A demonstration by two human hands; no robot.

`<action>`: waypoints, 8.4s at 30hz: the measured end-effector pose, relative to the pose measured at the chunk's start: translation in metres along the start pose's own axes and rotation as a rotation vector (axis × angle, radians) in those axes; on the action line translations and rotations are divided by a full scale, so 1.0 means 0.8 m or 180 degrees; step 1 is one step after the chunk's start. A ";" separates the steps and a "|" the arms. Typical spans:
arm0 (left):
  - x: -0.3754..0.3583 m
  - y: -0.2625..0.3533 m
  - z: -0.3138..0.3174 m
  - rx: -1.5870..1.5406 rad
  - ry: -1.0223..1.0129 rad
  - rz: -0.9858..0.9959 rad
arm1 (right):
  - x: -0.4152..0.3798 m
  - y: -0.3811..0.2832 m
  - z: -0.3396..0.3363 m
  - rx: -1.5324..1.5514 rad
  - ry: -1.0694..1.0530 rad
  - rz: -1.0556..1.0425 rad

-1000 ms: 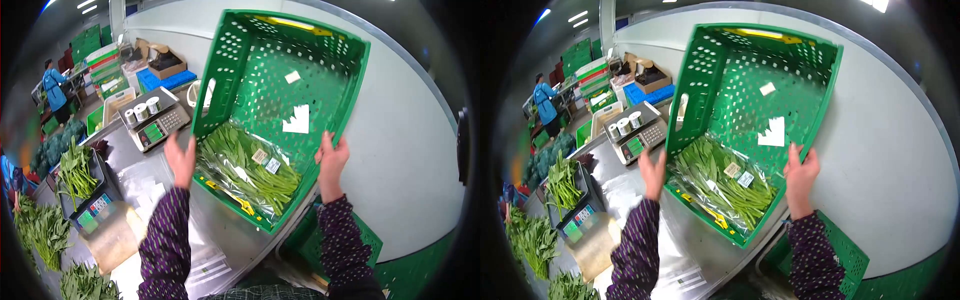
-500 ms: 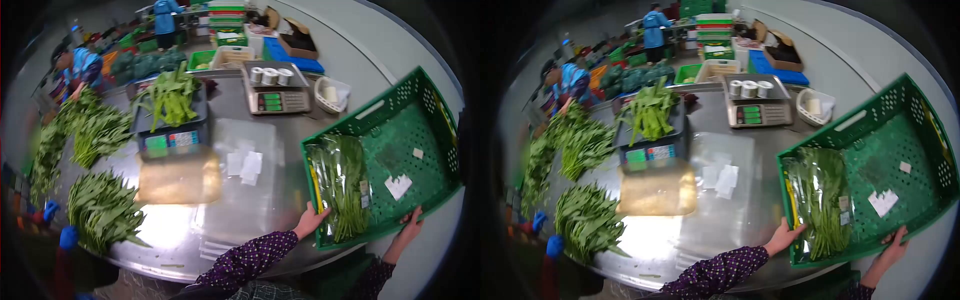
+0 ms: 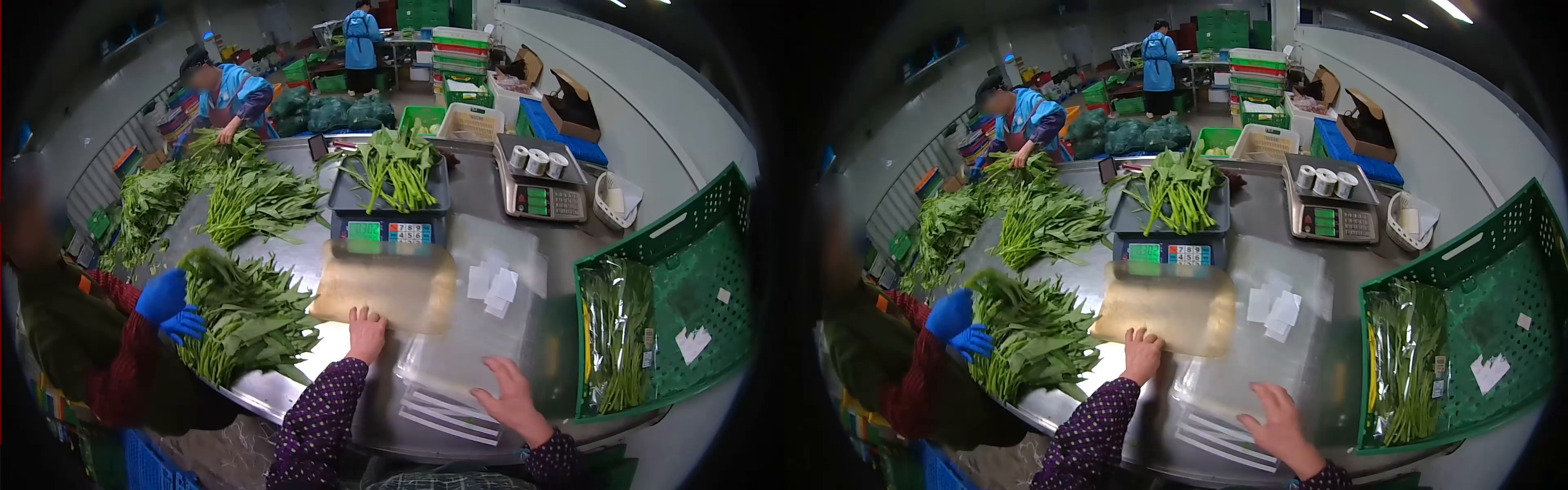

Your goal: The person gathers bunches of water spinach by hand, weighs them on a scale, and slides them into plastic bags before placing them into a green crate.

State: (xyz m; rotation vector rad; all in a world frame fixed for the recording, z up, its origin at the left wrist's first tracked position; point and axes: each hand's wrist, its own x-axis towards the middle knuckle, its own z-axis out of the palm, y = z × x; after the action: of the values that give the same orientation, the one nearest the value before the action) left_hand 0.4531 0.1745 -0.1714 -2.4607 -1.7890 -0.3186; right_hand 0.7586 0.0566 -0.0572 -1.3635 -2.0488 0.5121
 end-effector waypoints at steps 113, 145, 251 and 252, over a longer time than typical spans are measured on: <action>0.255 -0.220 -0.068 -0.0390 0.1429 -0.2084 | 0.377 0.158 0.154 0.1374 -0.0189 0.1499; 0.321 -0.158 -0.057 -0.1475 0.1019 -0.1490 | 0.338 0.111 0.162 0.0568 0.0956 0.0417; 0.002 0.142 -0.070 -0.3662 -0.0285 -0.0953 | 0.138 -0.016 0.057 0.1753 -0.0380 0.1405; 0.002 0.156 -0.088 -0.2840 -0.0218 0.0091 | 0.132 -0.017 0.048 0.1454 -0.0394 0.1504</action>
State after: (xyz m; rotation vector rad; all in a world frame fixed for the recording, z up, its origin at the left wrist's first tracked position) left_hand 0.5636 0.1235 -0.0955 -3.0386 -1.9031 -1.2845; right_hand 0.6940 0.1488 -0.0475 -1.5440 -1.5490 1.2112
